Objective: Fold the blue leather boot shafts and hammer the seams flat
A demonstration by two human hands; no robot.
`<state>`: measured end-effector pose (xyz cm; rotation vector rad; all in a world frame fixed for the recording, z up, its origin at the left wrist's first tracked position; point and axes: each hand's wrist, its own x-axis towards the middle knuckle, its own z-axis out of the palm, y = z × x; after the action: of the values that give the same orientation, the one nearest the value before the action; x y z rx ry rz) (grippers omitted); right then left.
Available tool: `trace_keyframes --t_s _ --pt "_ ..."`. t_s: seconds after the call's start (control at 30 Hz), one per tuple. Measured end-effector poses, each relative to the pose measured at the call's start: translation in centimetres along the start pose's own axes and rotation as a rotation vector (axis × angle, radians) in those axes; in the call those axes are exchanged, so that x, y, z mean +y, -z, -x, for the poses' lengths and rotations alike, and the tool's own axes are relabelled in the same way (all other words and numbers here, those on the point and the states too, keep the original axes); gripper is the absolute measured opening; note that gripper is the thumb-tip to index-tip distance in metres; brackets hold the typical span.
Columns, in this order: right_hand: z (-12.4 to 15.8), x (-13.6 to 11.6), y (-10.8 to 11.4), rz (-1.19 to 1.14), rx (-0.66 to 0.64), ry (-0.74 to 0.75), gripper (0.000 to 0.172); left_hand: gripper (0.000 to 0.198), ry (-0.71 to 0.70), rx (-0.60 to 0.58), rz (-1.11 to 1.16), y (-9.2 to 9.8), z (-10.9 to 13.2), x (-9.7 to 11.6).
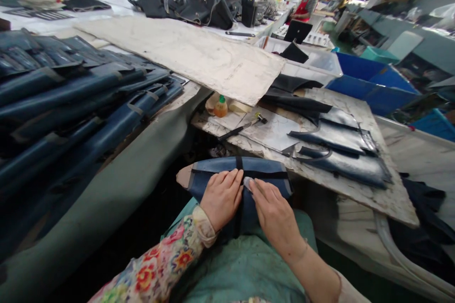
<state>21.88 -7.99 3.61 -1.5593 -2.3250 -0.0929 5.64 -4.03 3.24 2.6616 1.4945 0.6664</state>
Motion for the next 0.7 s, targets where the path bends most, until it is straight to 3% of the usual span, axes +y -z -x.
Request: trace_keyframes --t_s 0.4,0.7 --pt "-1.7 2.0 0.7 -0.033 -0.046 -0.038 0.035 0.027 -0.040 -0.025 -0.057 0.4 -1.2 0.0" --pt "0.2 5.4 1.5 -0.002 -0.016 -0.073 0.036 0.028 -0.064 -0.016 -0.093 0.3 -1.0 -0.1"
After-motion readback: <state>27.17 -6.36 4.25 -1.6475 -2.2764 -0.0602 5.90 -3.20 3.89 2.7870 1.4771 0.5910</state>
